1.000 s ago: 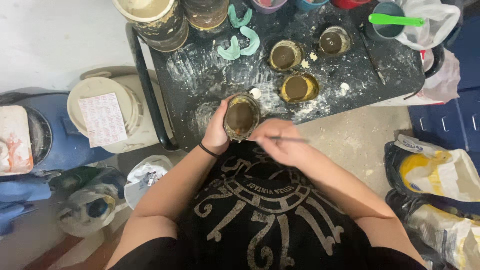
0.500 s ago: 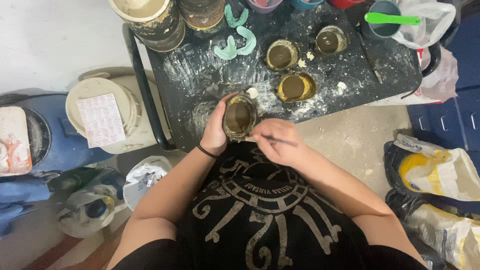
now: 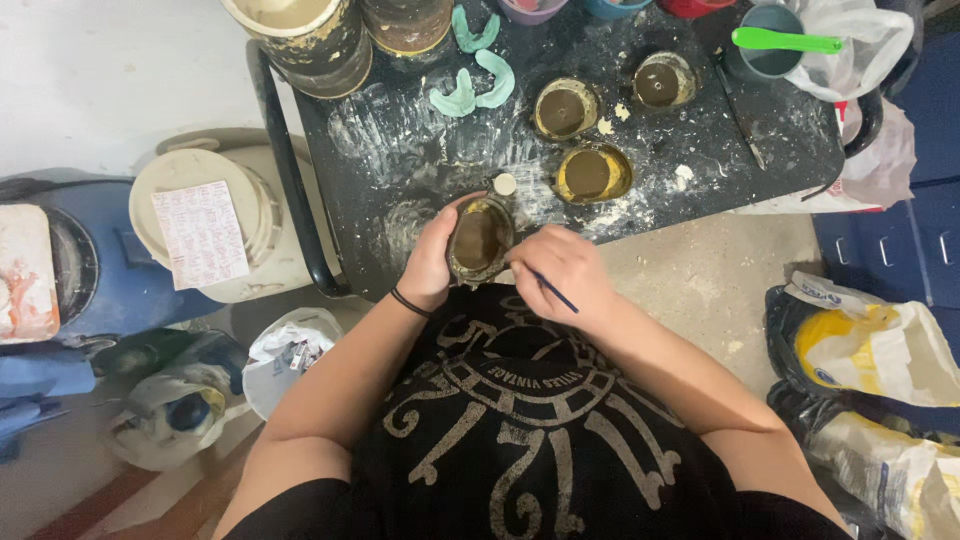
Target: The person picks up small ceramic bowls from a cluttered table and applies a dark liquid to their interiors using a small brush. They handle the bowls one at a time, rotating them to cover the inside surfaces before placing them back on the table.
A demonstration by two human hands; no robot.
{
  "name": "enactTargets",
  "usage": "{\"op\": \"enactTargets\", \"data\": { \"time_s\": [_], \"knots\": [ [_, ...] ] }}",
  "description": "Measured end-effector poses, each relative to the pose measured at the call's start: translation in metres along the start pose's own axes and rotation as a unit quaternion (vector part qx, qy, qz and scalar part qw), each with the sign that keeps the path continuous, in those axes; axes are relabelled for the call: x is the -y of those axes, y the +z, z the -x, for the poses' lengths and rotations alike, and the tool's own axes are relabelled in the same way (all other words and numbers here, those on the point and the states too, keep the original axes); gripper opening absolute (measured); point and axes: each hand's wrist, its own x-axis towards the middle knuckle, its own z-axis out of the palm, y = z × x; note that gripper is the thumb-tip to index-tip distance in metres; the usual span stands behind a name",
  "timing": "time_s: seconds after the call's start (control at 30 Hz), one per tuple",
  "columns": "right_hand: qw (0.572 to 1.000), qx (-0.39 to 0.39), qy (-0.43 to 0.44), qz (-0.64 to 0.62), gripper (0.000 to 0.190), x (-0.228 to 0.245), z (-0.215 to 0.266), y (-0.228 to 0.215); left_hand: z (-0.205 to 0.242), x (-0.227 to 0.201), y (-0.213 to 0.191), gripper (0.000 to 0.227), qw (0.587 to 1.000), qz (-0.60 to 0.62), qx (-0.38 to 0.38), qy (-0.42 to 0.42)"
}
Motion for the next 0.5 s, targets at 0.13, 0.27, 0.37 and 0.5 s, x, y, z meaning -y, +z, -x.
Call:
{"op": "enactTargets", "data": {
  "time_s": [0.13,0.27,0.37,0.5],
  "knots": [
    [0.979,-0.081,0.090,-0.164,0.015,-0.019,0.013,0.015,0.005,-0.017,0.010,0.063,0.998,0.000,-0.061,-0.004],
    [0.957,-0.159,0.202,-0.137,0.014,-0.039,0.000,0.003,0.012,-0.067,0.051,0.052,0.955,0.137,-0.256,-0.066],
    [0.958,-0.096,0.249,-0.105,0.012,-0.046,-0.007,0.019,0.006,-0.065,0.041,0.051,0.931,0.174,-0.299,-0.115],
    [0.972,-0.046,0.229,-0.014,0.009,-0.065,-0.003,0.036,0.008,-0.075,0.057,0.055,0.914,0.169,-0.355,-0.102]
  ]
}}
